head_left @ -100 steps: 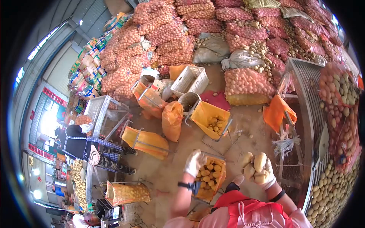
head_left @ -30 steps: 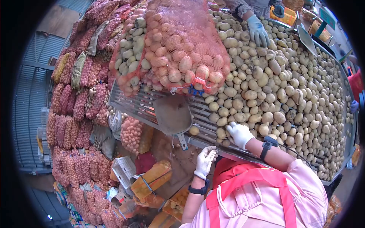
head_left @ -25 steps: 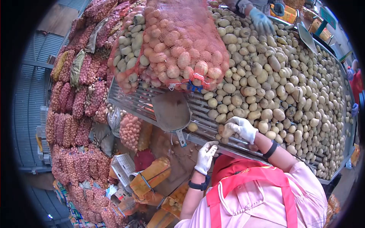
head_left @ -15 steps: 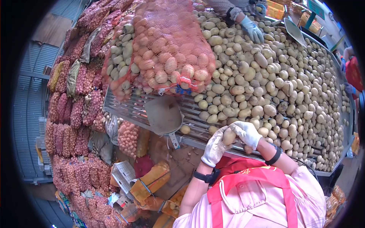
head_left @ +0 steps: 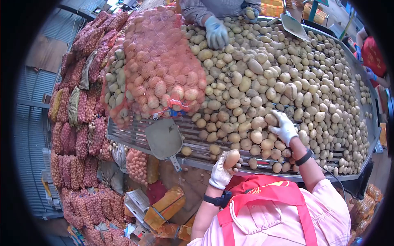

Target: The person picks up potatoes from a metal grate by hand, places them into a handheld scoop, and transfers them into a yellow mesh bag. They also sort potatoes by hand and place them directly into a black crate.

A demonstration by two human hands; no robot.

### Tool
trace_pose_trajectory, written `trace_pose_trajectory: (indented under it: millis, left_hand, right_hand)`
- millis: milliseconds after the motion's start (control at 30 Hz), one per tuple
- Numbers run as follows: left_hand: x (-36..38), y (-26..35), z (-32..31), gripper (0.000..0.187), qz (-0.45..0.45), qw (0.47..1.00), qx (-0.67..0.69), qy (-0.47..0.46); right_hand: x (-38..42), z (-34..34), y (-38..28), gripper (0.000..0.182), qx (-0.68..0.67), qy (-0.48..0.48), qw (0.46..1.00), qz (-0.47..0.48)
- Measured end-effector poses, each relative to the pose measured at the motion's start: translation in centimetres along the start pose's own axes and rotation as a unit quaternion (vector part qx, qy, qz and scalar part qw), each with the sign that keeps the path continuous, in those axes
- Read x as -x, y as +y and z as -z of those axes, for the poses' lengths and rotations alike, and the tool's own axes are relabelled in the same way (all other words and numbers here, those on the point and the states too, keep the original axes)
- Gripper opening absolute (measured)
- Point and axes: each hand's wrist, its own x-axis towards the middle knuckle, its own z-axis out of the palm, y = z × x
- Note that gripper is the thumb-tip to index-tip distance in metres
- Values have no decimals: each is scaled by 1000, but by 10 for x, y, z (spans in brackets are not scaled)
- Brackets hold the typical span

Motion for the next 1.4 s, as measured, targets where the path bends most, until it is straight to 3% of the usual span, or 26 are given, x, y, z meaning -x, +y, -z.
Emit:
trace_pose_trajectory:
  millis: [33, 100, 133, 167, 267, 300, 433, 533, 567, 667, 767, 800, 833, 967, 1033, 1100, 1200, 1267, 1333, 1400]
  left_hand:
    - [2, -1, -2, 51, -7, 1000, -18, 3]
    - [7, -1, -7, 51, -13, 999, -39, 6]
    - [8, 0, -9, 51, -17, 999, -50, 6]
    - [8, 0, -10, 51, -21, 998, -55, 12]
    - [9, -3, -13, 51, -31, 997, -68, 24]
    - [9, -3, -12, 50, -29, 997, -74, 20]
    - [9, -3, -18, 45, -42, 990, -134, 28]
    - [2, -4, -10, 40, -101, 953, -282, 36]
    - [0, -5, -5, 38, -126, 930, -343, 36]
    - [-2, -6, -1, 35, -131, 921, -363, 56]
    - [-5, -10, 5, 33, -102, 929, -347, 78]
    - [-7, -11, 4, 33, -89, 932, -338, 94]
    - [-7, -12, 2, 32, -70, 945, -301, 109]
    - [-8, -15, -2, 30, -70, 927, -336, 151]
    - [-7, -12, -2, 31, -60, 928, -324, 173]
    - [-4, -9, -2, 34, -67, 939, -316, 121]
    - [-1, -3, -21, 40, -53, 960, -273, 14]
    - [-10, -6, -26, 42, -14, 981, -185, -63]
    - [-22, -11, -39, 46, 19, 992, -67, -102]
    - [-30, -18, -52, 50, 53, 988, 51, -137]
  right_hand:
    - [-2, -5, -4, 50, 7, -1, 1000, 4]
    - [-9, -5, -4, 45, -143, -53, 982, -111]
    - [-14, -3, -9, 43, -216, -78, 959, -166]
    - [-16, 5, -14, 35, -335, -130, 890, -279]
    - [-7, 17, -19, 33, -458, -133, 851, -221]
    - [-5, 8, -16, 34, -526, -120, 828, -154]
    - [10, 11, -19, 33, -696, -145, 649, -269]
    - [16, 16, -1, 28, -702, -106, 618, -338]
    - [17, 13, 10, 23, -665, -42, 659, -350]
    - [-3, 34, 46, 12, -447, 22, 866, -224]
    - [-38, 58, 41, 31, -127, 139, 963, -193]
    - [-51, 66, 32, 43, 23, 178, 972, -151]
    - [-64, 69, 37, 62, 112, 136, 975, -136]
    - [-100, 61, 43, 66, 216, 41, 962, -165]
    - [-99, 64, 45, 65, 166, 55, 971, -164]
    - [-91, 75, 33, 64, 102, 60, 973, -196]
    - [-61, 60, 50, 63, -138, 59, 973, -175]
    - [-36, 40, 30, 61, -336, 28, 931, -143]
    - [-11, 25, -20, 61, -363, -7, 927, -97]
    - [14, 10, -67, 61, -310, -52, 944, -102]
